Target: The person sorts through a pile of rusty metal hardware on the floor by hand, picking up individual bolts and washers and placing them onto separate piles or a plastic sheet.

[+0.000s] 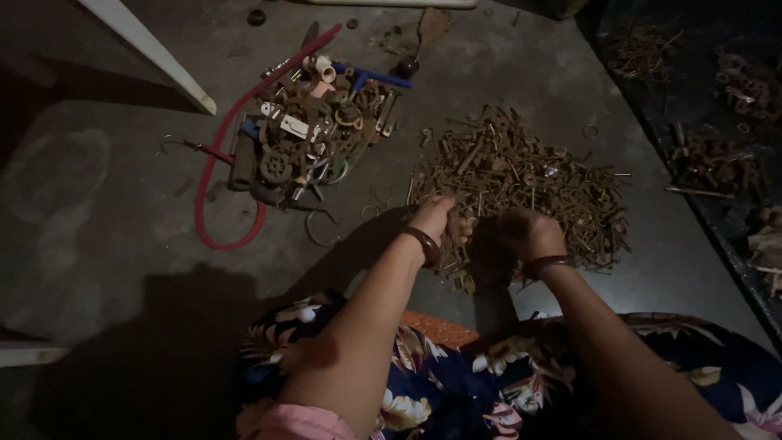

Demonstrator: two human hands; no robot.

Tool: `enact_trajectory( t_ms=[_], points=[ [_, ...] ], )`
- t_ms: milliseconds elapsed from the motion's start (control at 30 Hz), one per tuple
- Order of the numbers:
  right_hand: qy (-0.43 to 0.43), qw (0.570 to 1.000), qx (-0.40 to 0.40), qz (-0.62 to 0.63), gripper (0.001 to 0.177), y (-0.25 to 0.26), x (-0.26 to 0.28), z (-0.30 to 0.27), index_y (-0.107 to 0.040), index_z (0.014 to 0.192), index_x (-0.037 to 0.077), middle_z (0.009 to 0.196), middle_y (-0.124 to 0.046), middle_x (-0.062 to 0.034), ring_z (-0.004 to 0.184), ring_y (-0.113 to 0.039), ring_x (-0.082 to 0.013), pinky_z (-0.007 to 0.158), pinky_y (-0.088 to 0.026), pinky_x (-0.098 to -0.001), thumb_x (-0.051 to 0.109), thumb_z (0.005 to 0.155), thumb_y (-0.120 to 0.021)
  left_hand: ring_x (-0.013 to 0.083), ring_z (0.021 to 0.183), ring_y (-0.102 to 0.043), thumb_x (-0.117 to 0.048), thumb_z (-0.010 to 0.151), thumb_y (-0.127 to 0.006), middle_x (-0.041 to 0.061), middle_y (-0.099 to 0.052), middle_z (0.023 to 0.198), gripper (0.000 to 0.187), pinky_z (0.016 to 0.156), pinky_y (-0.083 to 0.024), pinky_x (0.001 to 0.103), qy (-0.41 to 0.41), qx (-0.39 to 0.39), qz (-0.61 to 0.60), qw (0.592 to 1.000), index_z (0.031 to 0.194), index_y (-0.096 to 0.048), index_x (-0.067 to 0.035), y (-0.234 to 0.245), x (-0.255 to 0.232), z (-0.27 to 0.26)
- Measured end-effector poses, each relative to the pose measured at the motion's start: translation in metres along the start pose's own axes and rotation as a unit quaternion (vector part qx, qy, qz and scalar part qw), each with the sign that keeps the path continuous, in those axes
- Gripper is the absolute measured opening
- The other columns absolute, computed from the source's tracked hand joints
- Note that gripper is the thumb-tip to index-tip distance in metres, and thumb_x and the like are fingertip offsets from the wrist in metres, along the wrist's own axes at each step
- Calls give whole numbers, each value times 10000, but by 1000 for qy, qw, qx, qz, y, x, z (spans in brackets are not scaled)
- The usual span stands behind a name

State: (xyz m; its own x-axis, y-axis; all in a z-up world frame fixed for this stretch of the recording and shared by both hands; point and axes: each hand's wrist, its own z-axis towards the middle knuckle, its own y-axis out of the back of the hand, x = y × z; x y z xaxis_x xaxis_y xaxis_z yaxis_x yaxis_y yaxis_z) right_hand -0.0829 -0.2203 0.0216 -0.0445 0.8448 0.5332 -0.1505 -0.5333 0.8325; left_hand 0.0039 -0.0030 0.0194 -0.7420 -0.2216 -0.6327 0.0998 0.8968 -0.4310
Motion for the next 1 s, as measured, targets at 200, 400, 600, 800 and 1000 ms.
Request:
enact_trajectory(
  t_ms=[200, 400, 600, 800, 1000],
  points=[
    [-57, 998, 0, -29, 273, 3, -20, 4, -805, 1027, 124, 1015, -767, -148, 879, -734, -354, 799, -582, -464, 204, 766, -817, 276, 740, -721, -318, 1060, -455, 171, -718, 952, 377, 618, -606, 431, -13, 46, 4, 999, 1352, -509, -87, -2, -1, -2],
    [-183, 980, -26, 75, 276, 47, 38, -1, -747, 1164, 70, 1066, -787, -159, 924, -769, -278, 822, -604, -419, 207, 925, -735, 377, 1049, -690, -398, 1051, -464, 268, -629, 1218, 562, 840, -583, 510, 15, 75, -18, 997, 1451, -457, -4, -4, 8, 8],
    [-93, 986, -24, 136, 343, 63, 71, -10, -706, 1262, 75, 1175, -765, -124, 1031, -756, -246, 854, -603, -376, 220, 952, -680, 339, 1595, -95, -563, 1025, -489, 172, 6, 1732, 856, 1276, -189, 486, 43, 10, 2, 999, 1648, -86, -138, -15, 19, 6],
    [-355, 731, 98, 574, 672, 5, 21, -17, -493, 1439, -9, 1477, -457, -313, 1317, -507, -440, 1077, -443, -552, 516, 1024, -547, 490, 1464, -348, -583, 977, -435, 337, -319, 1625, 837, 1133, -381, 622, 26, 105, -20, 994, 1583, -342, -13, -31, 12, -19],
    [-360, 537, 138, 750, 782, -41, 41, -20, -449, 1528, 74, 1663, -348, -167, 1474, -337, -395, 1162, -282, -547, 624, 972, -437, 324, 1541, -297, -649, 1033, -359, 126, -304, 1671, 782, 1221, -312, 492, 13, -14, 271, 962, 1602, -326, -114, -51, 18, -32]
  ],
)
